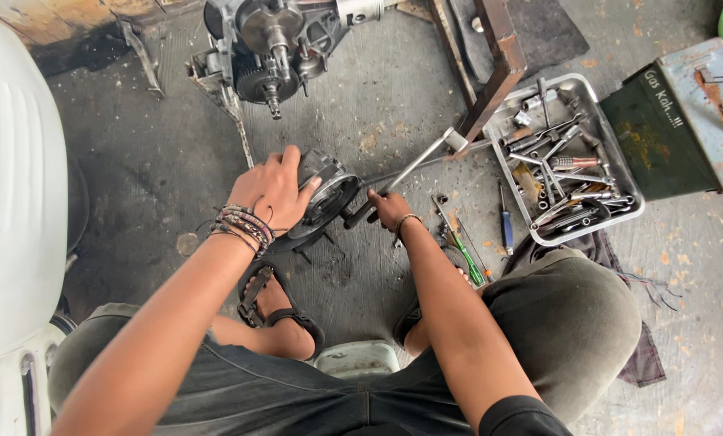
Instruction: The person sits on the floor and uses a wrench to loosen and remove bolts from a motorcycle engine casing. They separate the casing from the main engine block and place the removed bolts on the floor.
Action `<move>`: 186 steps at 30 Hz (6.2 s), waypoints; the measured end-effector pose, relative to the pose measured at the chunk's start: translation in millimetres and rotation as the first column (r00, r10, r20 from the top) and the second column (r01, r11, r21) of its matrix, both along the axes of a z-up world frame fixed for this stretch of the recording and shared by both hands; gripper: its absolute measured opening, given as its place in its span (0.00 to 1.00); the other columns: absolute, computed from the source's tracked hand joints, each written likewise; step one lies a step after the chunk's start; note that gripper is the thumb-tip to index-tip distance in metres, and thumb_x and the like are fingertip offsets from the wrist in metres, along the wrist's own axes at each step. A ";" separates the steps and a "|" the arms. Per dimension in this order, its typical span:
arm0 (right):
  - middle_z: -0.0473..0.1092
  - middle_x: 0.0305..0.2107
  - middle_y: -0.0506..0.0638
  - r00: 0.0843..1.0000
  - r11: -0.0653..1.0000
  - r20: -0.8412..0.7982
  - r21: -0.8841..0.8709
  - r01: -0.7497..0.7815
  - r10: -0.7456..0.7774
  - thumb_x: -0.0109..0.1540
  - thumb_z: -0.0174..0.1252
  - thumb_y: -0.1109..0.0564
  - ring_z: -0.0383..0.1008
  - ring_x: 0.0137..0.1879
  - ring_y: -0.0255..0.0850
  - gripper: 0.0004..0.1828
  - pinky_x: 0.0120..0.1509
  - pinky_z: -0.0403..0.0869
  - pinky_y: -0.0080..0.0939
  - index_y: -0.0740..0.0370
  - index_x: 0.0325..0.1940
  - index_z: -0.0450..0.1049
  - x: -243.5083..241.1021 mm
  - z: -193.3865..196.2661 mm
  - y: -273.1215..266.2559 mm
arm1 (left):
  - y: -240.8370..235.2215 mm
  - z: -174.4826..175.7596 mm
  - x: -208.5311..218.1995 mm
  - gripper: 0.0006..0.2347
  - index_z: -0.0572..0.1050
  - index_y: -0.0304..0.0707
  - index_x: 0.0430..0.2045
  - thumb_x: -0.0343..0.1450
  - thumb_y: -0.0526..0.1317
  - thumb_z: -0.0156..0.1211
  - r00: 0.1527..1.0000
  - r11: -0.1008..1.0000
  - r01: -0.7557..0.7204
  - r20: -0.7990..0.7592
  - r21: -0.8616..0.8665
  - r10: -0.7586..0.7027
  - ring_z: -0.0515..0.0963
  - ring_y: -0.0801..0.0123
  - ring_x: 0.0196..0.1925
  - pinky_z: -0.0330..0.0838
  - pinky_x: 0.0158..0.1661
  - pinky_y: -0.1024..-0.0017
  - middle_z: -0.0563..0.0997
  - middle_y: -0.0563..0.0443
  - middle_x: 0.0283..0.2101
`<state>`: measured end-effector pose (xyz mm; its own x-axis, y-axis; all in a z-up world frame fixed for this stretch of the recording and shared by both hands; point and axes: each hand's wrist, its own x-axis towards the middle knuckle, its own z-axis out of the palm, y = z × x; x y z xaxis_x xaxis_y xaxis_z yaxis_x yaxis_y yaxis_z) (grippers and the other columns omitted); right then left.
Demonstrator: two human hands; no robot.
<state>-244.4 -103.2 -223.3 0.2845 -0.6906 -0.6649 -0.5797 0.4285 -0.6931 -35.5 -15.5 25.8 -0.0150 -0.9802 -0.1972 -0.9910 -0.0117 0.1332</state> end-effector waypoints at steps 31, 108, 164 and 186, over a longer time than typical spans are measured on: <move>0.77 0.44 0.59 0.913 0.992 -0.391 0.001 0.125 -0.115 0.53 0.65 0.42 0.76 0.57 0.53 0.27 0.64 0.73 0.51 0.59 0.51 0.79 -35.5 -31.9 35.1 | 8.6 26.7 18.8 0.21 0.61 0.28 0.54 0.73 0.47 0.49 0.947 0.954 0.247 -0.251 0.173 -0.199 0.82 0.38 0.42 0.79 0.38 0.46 0.78 0.26 0.39; 0.80 0.36 0.52 0.462 0.544 -0.746 -0.161 -0.823 0.479 0.58 0.54 0.39 0.80 0.50 0.50 0.20 0.53 0.77 0.50 0.54 0.38 0.81 -17.0 51.8 28.7 | 97.4 -287.5 60.1 0.49 0.60 0.40 0.70 0.63 0.82 0.44 0.372 0.511 -0.391 -0.376 0.766 0.849 0.54 0.51 0.75 0.42 0.72 0.52 0.59 0.43 0.72; 0.78 0.39 0.43 0.497 0.258 -0.749 -0.425 -0.868 0.438 0.54 0.65 0.51 0.76 0.53 0.44 0.13 0.60 0.69 0.48 0.44 0.43 0.78 33.9 -47.5 -144.3 | 43.9 -251.2 -24.8 0.45 0.41 0.39 0.72 0.65 0.44 0.71 -0.546 0.320 -0.567 -0.638 0.759 0.544 0.43 0.27 0.73 0.49 0.67 0.34 0.39 0.29 0.74; 0.78 0.38 0.41 0.574 0.201 -0.741 -0.539 -0.818 0.349 0.53 0.66 0.47 0.75 0.53 0.42 0.15 0.58 0.68 0.48 0.36 0.44 0.78 33.6 10.4 -131.7 | 51.8 -234.8 18.7 0.31 0.60 0.25 0.62 0.65 0.33 0.69 -0.528 0.336 -0.637 -0.711 0.693 0.465 0.71 0.29 0.58 0.72 0.52 0.38 0.67 0.25 0.59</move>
<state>-210.8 -234.9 -212.9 0.7540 -0.6484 -0.1049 -0.6563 -0.7503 -0.0795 -16.9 36.3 -208.9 0.5218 -0.4980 -0.6926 0.6055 -0.3557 0.7120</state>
